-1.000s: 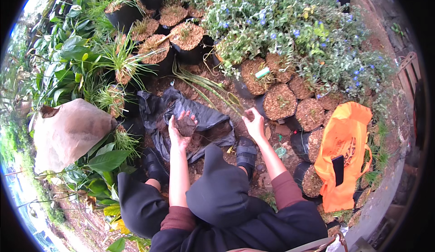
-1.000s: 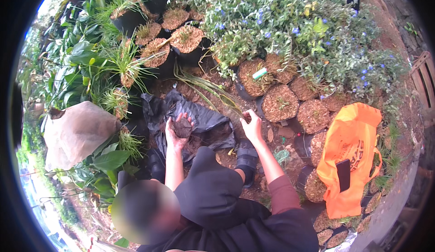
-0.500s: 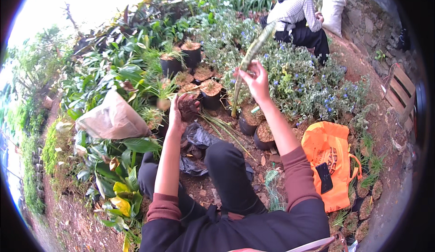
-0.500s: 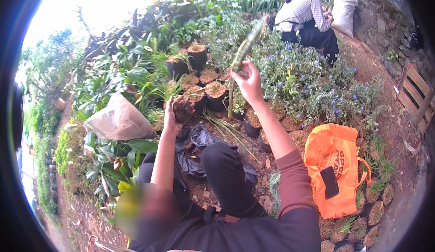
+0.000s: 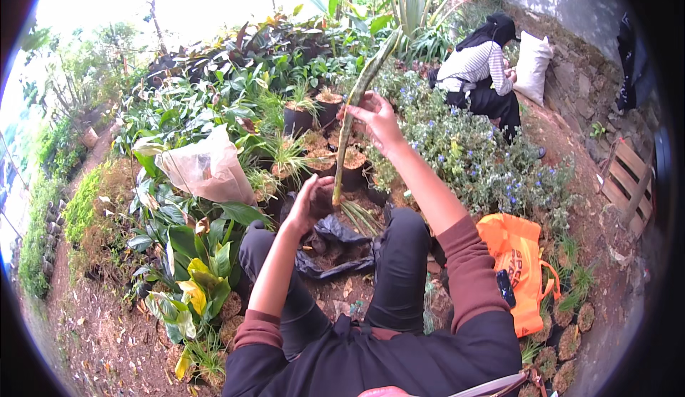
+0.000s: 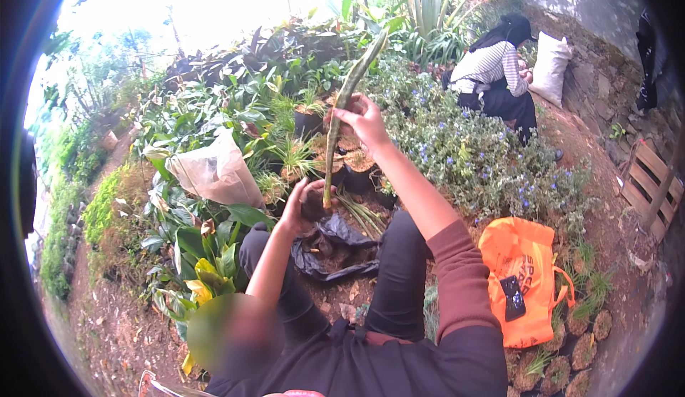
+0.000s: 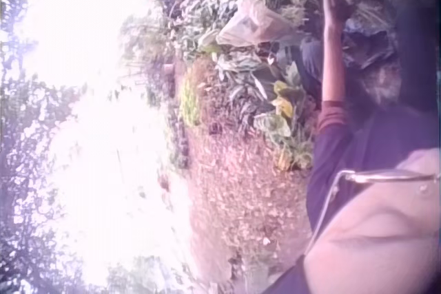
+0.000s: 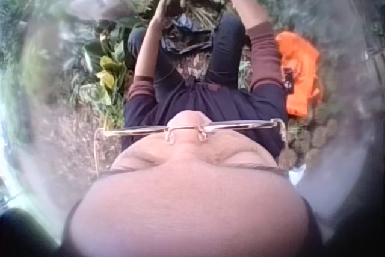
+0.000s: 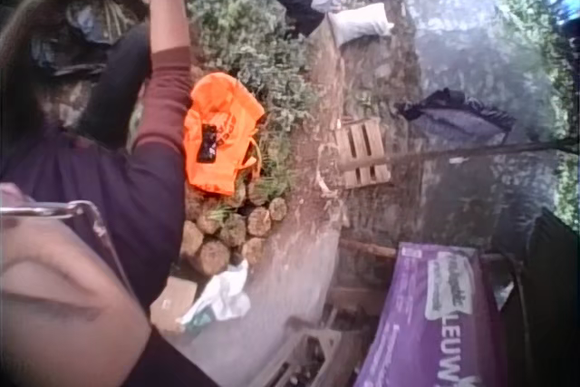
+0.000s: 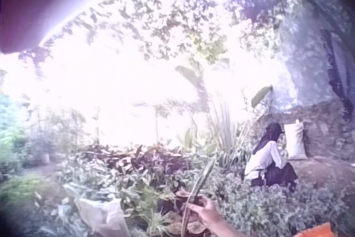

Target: The person sits on the ground and packs soil around the roots of small plants by hand. They repeatedly form soil balls and wrap them around plant stems, then place the prepared units among nearby potted plants.

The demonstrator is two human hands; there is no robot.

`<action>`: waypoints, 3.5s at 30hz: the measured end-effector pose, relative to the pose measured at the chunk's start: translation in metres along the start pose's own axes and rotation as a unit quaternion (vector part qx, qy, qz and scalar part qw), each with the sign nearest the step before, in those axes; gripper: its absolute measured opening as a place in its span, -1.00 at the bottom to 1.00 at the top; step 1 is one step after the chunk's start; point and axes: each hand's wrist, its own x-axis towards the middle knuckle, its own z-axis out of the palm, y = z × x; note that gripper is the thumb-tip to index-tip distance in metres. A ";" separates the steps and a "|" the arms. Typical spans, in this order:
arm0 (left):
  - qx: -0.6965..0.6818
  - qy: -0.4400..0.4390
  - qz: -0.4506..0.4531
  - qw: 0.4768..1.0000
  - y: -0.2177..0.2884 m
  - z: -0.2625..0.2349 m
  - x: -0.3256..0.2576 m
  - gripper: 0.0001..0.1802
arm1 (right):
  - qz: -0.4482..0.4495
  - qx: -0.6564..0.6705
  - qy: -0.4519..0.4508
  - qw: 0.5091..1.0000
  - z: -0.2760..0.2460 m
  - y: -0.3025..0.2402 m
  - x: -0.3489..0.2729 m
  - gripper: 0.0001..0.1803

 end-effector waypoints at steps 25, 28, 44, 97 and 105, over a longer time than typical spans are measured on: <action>-0.011 0.185 0.112 0.976 -0.024 -0.049 0.004 -0.51 | 0.059 -0.470 0.117 0.873 -0.189 0.188 0.018 -0.67; -0.042 0.198 0.114 0.973 -0.022 -0.046 0.002 -0.49 | 0.046 -0.545 0.029 0.837 -0.189 0.197 0.008 -0.36; -0.073 0.108 0.140 0.982 -0.019 -0.041 0.014 -0.39 | 0.026 -0.393 -0.069 0.917 -0.075 0.153 -0.023 -0.68; 0.046 0.269 0.371 0.887 -0.012 -0.038 0.016 -0.55 | 0.143 -0.262 -0.301 0.906 -0.010 0.189 -0.082 -0.84; 0.017 0.324 0.408 0.853 -0.004 -0.046 0.013 -0.61 | 0.091 -0.451 -0.293 0.838 -0.037 0.183 -0.066 -0.85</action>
